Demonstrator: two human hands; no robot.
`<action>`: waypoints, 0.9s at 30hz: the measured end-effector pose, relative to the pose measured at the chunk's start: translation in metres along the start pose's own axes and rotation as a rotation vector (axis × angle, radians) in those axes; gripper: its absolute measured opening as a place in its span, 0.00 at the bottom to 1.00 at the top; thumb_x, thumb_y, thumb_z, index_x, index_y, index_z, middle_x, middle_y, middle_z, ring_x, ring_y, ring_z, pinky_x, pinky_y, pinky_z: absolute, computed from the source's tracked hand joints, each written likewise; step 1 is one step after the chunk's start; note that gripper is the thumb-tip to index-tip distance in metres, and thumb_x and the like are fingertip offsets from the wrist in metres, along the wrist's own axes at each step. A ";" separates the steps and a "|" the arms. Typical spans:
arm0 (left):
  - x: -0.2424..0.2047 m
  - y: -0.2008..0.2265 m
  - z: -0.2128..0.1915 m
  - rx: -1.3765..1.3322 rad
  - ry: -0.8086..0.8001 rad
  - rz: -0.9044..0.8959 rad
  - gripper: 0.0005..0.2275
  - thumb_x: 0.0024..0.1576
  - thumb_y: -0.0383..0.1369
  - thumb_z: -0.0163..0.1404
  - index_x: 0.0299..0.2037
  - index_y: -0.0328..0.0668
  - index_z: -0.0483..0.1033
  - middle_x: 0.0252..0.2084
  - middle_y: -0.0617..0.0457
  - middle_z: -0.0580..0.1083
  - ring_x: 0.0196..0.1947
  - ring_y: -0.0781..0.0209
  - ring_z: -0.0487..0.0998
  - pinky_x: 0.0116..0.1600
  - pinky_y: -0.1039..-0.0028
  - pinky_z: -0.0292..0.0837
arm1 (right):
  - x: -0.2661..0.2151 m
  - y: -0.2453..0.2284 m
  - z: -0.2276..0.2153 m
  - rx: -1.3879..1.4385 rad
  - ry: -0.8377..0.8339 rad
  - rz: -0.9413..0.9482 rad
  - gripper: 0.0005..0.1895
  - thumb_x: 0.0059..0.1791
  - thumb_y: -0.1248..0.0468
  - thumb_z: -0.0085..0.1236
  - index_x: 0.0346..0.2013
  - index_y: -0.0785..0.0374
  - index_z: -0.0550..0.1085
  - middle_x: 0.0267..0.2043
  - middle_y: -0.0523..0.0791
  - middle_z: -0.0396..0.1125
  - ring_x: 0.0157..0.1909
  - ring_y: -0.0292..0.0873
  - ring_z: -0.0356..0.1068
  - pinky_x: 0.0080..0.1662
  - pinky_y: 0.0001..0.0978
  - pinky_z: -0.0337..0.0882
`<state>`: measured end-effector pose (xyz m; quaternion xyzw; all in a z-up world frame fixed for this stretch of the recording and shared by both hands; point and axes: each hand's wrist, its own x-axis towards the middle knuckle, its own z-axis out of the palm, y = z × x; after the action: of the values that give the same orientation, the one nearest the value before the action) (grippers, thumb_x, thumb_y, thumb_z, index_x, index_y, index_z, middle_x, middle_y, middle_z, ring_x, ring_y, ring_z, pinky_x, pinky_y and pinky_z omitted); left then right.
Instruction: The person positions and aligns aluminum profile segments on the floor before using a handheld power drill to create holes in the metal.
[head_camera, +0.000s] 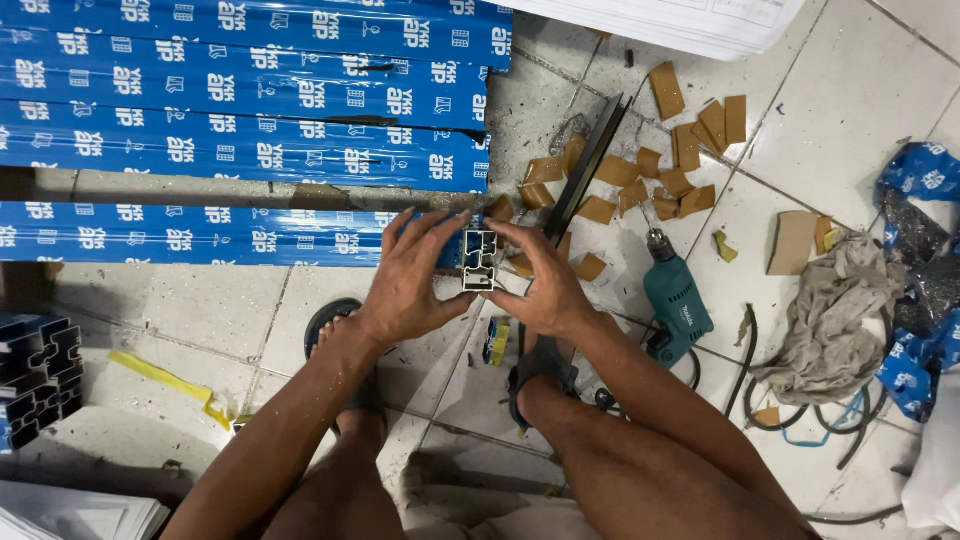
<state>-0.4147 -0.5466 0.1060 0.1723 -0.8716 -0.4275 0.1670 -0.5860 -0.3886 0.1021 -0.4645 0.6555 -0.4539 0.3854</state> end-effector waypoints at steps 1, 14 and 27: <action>0.000 -0.002 0.001 0.026 0.009 0.016 0.41 0.39 0.32 0.70 0.67 0.42 0.66 0.65 0.49 0.73 0.66 0.45 0.70 0.73 0.45 0.48 | 0.000 0.001 0.000 -0.007 0.001 0.007 0.43 0.41 0.75 0.67 0.69 0.69 0.61 0.66 0.62 0.61 0.68 0.70 0.60 0.65 0.66 0.62; 0.000 -0.017 0.005 0.090 0.024 0.027 0.43 0.36 0.33 0.70 0.67 0.45 0.66 0.63 0.53 0.74 0.66 0.49 0.70 0.73 0.47 0.49 | 0.005 0.008 0.000 -0.052 0.009 0.010 0.43 0.41 0.74 0.67 0.70 0.68 0.61 0.68 0.59 0.61 0.71 0.64 0.59 0.68 0.61 0.60; 0.014 -0.030 0.006 0.116 -0.028 0.049 0.45 0.36 0.34 0.72 0.68 0.42 0.64 0.61 0.47 0.75 0.63 0.45 0.73 0.71 0.47 0.56 | 0.023 0.005 0.010 -0.151 -0.008 0.101 0.43 0.43 0.68 0.71 0.71 0.63 0.61 0.64 0.59 0.63 0.66 0.66 0.63 0.65 0.67 0.64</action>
<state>-0.4248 -0.5658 0.0808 0.1543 -0.9011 -0.3744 0.1551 -0.5841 -0.4125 0.0922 -0.4605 0.7088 -0.3814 0.3742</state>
